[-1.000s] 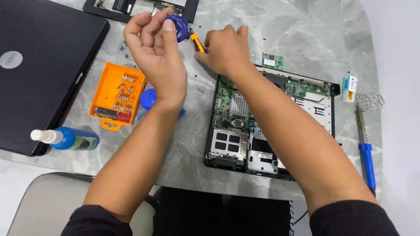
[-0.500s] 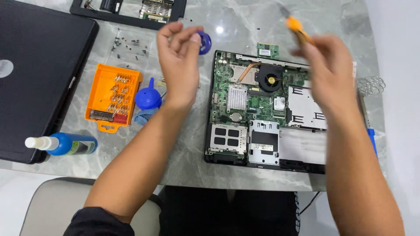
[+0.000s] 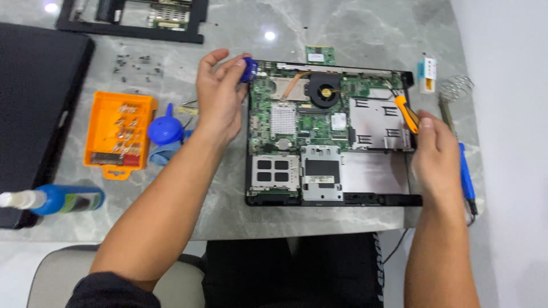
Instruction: The person uses a soldering iron and solder wire to work on a laptop motherboard. They apply solder to specific points on the circuit board while holding the components steady with their other hand.
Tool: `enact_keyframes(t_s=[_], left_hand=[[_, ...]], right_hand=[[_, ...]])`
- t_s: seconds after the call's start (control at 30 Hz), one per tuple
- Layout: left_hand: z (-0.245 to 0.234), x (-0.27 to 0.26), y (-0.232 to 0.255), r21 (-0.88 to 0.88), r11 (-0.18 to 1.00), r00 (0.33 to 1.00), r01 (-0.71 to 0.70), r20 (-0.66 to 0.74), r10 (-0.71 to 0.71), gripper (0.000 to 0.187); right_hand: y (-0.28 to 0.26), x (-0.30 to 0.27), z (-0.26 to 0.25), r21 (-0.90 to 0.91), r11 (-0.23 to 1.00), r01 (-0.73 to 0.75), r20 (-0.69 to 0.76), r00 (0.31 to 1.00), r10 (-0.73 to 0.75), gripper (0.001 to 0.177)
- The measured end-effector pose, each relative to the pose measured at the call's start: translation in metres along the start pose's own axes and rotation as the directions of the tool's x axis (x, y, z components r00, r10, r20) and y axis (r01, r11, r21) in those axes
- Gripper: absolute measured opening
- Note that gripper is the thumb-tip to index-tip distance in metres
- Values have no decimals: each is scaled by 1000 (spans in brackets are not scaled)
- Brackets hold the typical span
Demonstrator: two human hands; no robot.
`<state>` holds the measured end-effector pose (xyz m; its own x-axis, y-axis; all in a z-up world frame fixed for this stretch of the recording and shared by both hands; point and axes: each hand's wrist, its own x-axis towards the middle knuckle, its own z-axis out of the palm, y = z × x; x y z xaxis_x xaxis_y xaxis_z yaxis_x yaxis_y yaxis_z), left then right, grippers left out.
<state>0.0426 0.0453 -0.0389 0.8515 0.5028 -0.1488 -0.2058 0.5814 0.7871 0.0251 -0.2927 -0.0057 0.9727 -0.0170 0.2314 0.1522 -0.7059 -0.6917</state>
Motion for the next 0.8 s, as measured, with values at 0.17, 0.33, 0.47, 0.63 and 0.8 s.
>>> enact_keyframes(t_s=[0.17, 0.33, 0.47, 0.63, 0.8], left_hand=[[-2, 1, 13, -92, 991, 993, 99, -51, -104, 34], [-3, 3, 13, -134, 983, 988, 127, -74, -138, 31], [-3, 3, 13, -192, 976, 992, 101, -53, -113, 27], [1, 0, 18, -253, 964, 995, 76, -41, -90, 26], [2, -2, 20, -133, 987, 992, 91, -70, -101, 25]], right_hand=[[5, 0, 5, 90, 993, -80, -49, 995, 85, 31], [-2, 7, 12, 438, 859, -264, -59, 945, 320, 41], [-14, 5, 12, 677, 693, -246, -99, 903, 417, 36], [-11, 4, 12, 716, 664, -216, -146, 884, 445, 36], [9, 7, 21, 666, 734, -134, -165, 933, 320, 37]])
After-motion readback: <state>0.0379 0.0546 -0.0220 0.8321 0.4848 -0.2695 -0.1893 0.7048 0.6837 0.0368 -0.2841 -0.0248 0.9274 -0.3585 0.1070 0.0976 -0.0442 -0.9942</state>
